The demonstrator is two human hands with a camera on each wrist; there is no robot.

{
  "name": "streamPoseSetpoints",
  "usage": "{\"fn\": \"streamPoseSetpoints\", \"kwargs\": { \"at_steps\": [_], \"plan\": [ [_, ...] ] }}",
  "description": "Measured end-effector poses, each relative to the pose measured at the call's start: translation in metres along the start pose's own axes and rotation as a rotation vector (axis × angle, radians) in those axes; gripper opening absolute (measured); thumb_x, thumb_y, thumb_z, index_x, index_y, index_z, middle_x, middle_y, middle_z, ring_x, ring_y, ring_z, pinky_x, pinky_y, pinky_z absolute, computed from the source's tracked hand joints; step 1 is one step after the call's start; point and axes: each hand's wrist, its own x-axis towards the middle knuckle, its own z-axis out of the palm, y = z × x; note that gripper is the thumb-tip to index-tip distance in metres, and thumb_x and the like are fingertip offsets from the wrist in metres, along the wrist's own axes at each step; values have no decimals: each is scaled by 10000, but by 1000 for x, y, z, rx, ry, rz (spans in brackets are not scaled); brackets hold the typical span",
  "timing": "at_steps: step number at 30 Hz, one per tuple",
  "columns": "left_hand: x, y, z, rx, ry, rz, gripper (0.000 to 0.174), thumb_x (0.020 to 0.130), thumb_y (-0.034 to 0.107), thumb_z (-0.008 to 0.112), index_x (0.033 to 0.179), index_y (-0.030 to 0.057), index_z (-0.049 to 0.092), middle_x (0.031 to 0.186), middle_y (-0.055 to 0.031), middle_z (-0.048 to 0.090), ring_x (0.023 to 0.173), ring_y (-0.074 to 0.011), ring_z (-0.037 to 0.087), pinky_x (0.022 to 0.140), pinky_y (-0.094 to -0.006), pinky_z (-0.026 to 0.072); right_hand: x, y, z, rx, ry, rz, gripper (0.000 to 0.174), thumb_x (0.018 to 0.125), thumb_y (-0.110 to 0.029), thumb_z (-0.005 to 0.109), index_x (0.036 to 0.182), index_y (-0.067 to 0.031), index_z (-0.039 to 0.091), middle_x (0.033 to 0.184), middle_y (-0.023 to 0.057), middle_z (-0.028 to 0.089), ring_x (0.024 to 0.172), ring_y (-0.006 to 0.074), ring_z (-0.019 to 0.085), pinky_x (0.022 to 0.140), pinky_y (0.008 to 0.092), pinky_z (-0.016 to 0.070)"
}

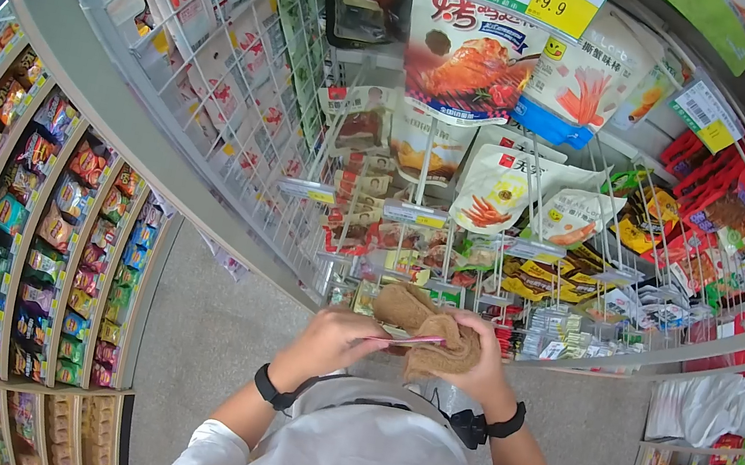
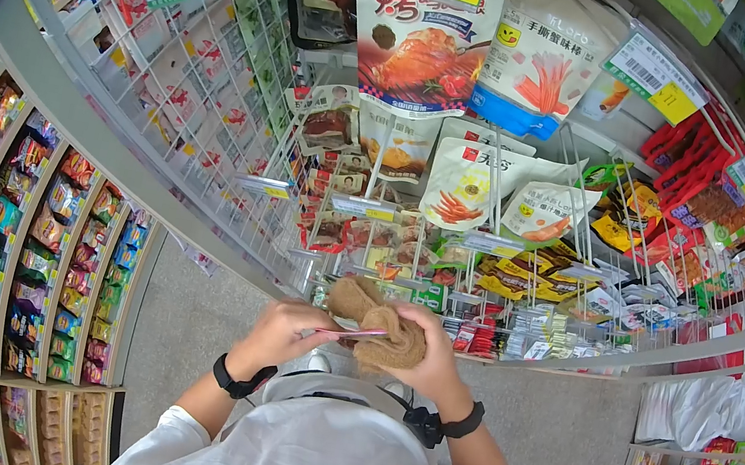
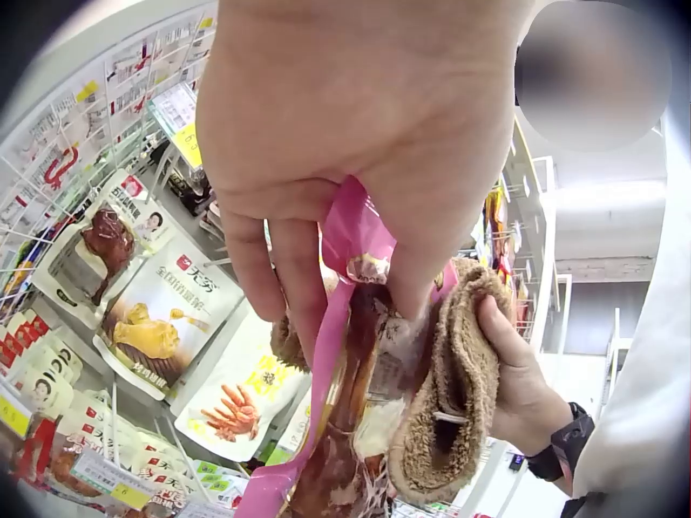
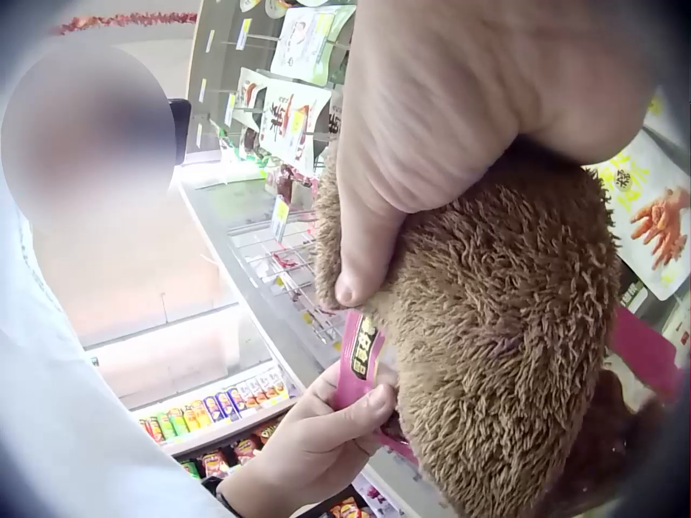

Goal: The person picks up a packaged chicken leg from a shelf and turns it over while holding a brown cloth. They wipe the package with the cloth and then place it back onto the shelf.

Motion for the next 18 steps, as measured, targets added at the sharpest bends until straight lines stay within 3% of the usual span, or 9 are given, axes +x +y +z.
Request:
{"fn": "streamPoseSetpoints", "kwargs": {
  "at_steps": [5, 10, 14, 18],
  "plan": [
    [1, 2, 0, -12, -49, -11, 81, 766, 124, 710, 794, 54, 680, 762, -78, 675, 663, -260, 637, 598, -337, 481, -3, -12, -5, -63, 27, 137, 604, 631, -115, 851, 1129, -32, 520, 1117, 114, 576, 1051, 210, 574, 908, 336, 467],
    [2, -3, 2, -25, 55, 78, 89, 738, 129, 717, 781, 63, 677, 729, -56, 658, 633, -251, 626, 569, -336, 470, 0, -17, -9, -67, -14, 194, 560, 662, -113, 833, 1114, -22, 516, 1067, 92, 575, 1014, 172, 567, 897, 319, 458],
    [2, -1, 0, 38, 46, 78, 100, 730, 133, 727, 788, 67, 679, 753, -51, 666, 646, -249, 630, 567, -329, 468, -1, -5, -7, 129, 21, 364, 550, 688, -85, 808, 1132, -28, 490, 1065, 67, 566, 1019, 152, 554, 906, 311, 444],
    [0, -3, 4, -12, 130, -43, 188, 714, 161, 764, 846, 61, 674, 792, -67, 680, 701, -232, 658, 623, -320, 499, 4, -9, -8, 314, 143, 466, 545, 704, -34, 772, 1158, -34, 470, 1079, 52, 561, 1042, 150, 547, 910, 311, 443]
  ]
}}
